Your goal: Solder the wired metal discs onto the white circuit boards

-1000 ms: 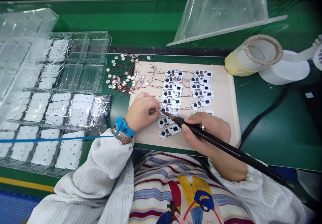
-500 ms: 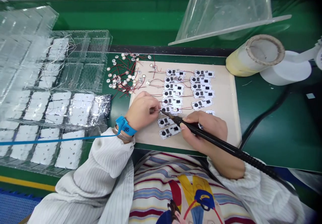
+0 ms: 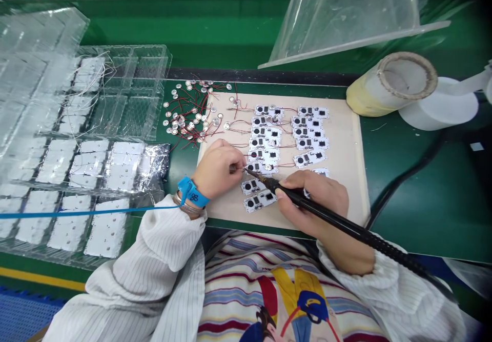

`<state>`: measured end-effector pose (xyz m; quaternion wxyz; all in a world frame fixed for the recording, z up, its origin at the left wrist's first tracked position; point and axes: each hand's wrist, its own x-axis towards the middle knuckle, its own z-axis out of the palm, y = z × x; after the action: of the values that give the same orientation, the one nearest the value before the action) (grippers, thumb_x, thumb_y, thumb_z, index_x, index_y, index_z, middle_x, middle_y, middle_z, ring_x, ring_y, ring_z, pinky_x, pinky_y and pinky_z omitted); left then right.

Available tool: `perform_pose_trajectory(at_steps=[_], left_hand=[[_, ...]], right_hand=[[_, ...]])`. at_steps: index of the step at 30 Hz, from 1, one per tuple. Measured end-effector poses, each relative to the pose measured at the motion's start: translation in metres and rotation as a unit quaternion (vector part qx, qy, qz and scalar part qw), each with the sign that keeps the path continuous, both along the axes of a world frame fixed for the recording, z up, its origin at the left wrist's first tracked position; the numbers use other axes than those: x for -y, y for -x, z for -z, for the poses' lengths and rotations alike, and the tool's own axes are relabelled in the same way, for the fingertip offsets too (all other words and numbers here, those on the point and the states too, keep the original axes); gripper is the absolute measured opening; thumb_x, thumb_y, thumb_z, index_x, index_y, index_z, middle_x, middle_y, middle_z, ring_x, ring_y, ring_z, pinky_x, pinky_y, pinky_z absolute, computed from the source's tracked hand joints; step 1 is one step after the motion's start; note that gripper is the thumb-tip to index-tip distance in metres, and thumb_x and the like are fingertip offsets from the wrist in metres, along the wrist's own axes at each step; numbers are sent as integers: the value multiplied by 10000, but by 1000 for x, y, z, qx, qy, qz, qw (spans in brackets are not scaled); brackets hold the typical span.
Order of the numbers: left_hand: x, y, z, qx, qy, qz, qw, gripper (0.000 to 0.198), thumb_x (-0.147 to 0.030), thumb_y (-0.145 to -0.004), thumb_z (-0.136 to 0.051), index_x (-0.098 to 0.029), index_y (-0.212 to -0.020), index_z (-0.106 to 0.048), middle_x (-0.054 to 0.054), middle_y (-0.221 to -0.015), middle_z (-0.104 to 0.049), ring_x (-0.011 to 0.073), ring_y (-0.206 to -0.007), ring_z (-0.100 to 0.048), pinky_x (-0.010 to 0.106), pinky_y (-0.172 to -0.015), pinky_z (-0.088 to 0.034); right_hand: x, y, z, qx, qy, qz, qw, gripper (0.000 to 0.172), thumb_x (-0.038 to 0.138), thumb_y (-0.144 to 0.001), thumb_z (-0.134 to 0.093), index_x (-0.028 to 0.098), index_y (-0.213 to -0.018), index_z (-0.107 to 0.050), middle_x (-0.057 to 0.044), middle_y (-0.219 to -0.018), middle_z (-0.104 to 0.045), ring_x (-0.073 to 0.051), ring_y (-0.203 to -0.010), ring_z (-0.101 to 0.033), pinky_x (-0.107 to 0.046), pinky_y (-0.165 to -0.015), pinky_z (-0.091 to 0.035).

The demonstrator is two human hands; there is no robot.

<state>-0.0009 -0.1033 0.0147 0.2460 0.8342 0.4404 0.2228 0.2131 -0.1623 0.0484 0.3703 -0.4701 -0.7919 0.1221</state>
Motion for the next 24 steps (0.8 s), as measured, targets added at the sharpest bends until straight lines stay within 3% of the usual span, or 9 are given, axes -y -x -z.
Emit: perform_pose_trajectory(at_steps=[12,17,24], left_hand=[[0,0,0,-1,3,4,1000,153,-75,-693,-559,-198,-605,-542,-24,-786,-735,158,-745,-612,362,-826,-427],[0,0,-1,-6,5,6,1000,157,-71,-691,-554,-196,-600,-534,-17,-789,-735,155,-750,-620,359,-832,-426],[1,-1,0,-14,-6,9,1000,150,-86,-712,-561,-197,-614,-538,-4,-771,-717,161,-759,-612,361,-837,-433]], right_hand=[[0,3,-1,-1,-10,-6,1000,137,188,-782,-603,260,-833,-497,18,-638,-625,-171,-553,-632,-293,-504,-511],[4,-4,-8,-20,-8,3,1000,161,189,-786,-629,255,-896,-532,1,-701,-653,-181,-629,-664,-299,-554,-544],[9,-14,-14,-54,-35,14,998,146,183,-766,-648,233,-866,-554,-9,-701,-650,-165,-589,-643,-278,-524,-531]])
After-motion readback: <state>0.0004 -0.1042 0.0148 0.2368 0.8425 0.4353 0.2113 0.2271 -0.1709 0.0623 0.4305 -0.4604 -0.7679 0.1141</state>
